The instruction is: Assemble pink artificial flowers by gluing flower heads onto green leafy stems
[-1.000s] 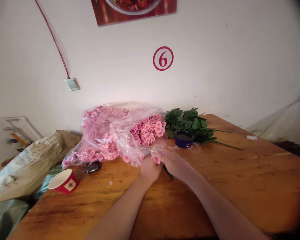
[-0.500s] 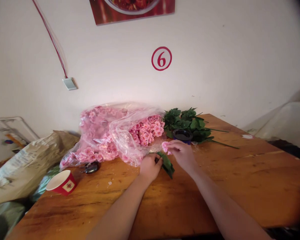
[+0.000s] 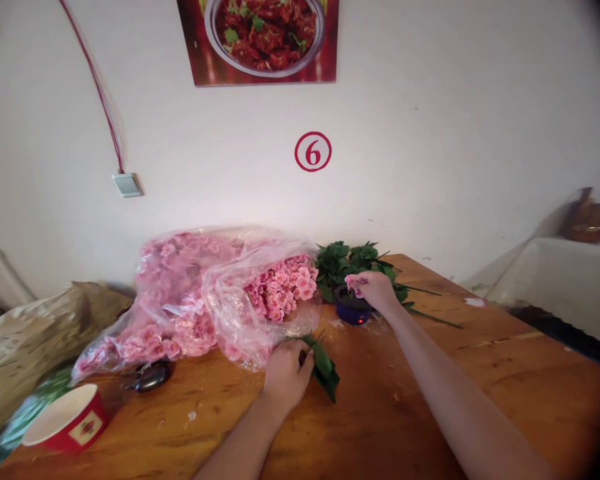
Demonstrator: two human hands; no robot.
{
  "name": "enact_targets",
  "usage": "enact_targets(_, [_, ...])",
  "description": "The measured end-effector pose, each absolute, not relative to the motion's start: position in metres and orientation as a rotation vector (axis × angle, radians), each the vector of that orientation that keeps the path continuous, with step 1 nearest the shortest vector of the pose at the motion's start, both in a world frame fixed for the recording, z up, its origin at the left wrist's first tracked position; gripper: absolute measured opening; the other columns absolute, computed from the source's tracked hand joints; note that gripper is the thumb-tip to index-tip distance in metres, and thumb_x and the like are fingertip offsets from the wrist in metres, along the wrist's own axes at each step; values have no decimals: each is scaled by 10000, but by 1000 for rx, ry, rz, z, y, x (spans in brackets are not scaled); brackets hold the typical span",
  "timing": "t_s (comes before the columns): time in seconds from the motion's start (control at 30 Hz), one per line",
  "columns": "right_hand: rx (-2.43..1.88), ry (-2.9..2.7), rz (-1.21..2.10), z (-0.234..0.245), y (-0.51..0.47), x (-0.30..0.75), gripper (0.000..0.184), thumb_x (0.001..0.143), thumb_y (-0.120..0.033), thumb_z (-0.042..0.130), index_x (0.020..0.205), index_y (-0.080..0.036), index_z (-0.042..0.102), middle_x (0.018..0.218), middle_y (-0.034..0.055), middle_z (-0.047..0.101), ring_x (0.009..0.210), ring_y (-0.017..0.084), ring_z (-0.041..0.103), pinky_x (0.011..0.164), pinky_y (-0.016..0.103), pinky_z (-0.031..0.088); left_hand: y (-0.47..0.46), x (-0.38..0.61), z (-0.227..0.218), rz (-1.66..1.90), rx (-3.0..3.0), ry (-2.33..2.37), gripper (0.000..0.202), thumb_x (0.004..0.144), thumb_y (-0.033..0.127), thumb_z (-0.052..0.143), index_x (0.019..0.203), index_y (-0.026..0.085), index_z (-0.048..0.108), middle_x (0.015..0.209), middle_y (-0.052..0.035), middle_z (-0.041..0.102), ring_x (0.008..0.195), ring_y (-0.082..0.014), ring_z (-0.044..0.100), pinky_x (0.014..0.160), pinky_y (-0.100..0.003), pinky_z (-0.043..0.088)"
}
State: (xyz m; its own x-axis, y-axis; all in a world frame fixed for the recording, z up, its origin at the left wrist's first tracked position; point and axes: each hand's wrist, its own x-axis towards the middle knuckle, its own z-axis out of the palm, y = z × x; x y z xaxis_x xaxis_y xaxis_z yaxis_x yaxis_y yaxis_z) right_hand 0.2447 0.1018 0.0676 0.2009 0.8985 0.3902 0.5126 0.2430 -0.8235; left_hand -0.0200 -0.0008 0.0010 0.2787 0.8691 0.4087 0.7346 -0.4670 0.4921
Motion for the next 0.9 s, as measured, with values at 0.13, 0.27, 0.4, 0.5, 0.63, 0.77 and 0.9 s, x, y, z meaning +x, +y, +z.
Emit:
enact_targets(0.13, [-1414, -1534, 448, 49, 122, 245, 196, 684, -333, 643, 711, -175, 757, 574, 23, 675, 489, 149, 581, 494, 236, 437, 0, -19, 2, 940, 2347, 1484, 163, 874, 245, 483, 776, 200, 605, 789, -35, 638, 812, -201, 585, 745, -314, 421])
enact_targets(0.27, [-1419, -1563, 446, 46, 128, 246, 184, 696, -319, 639, 708, -179, 758, 608, 29, 690, 530, 157, 605, 524, 238, 452, 1, -19, 2, 930, 2331, 1473, 176, 885, 250, 471, 786, 203, 609, 800, -35, 639, 823, -203, 583, 754, -319, 421])
enact_targets(0.4, [-1430, -1513, 459, 55, 124, 249, 231, 712, -336, 644, 825, -175, 766, 688, 40, 718, 556, 157, 625, 546, 244, 492, 1, -19, 2, 916, 2337, 1466, 187, 890, 253, 466, 766, 203, 596, 769, -31, 623, 795, -196, 577, 738, -312, 417])
enact_targets(0.5, [-1451, -1467, 496, 63, 119, 249, 215, 710, -318, 652, 821, -171, 763, 640, 33, 704, 529, 151, 614, 522, 241, 507, 1, -20, 1, 918, 2351, 1461, 191, 893, 253, 463, 760, 203, 591, 756, -29, 614, 785, -193, 573, 727, -307, 413])
enact_targets(0.63, [-1486, -1407, 573, 71, 112, 246, 153, 696, -273, 669, 753, -160, 755, 595, 39, 694, 486, 146, 602, 468, 233, 505, 3, -20, 1, 927, 2359, 1441, 202, 897, 256, 461, 753, 202, 591, 755, -29, 615, 781, -190, 574, 728, -305, 414])
enact_targets(0.77, [-1496, -1374, 628, 72, 108, 246, 83, 644, -233, 710, 668, -163, 748, 555, 43, 687, 452, 143, 592, 432, 220, 477, 2, -19, 1, 961, 2338, 1421, 212, 900, 253, 457, 747, 202, 595, 753, -28, 620, 782, -187, 576, 738, -306, 419])
enact_targets(0.9, [-1475, -1322, 664, 74, 108, 251, 66, 586, -213, 731, 630, -165, 742, 544, 41, 687, 460, 145, 596, 422, 210, 458, 2, -19, 0, 1038, 2282, 1428, 141, 882, 246, 486, 887, 216, 624, 808, -27, 641, 817, -193, 585, 759, -312, 429])
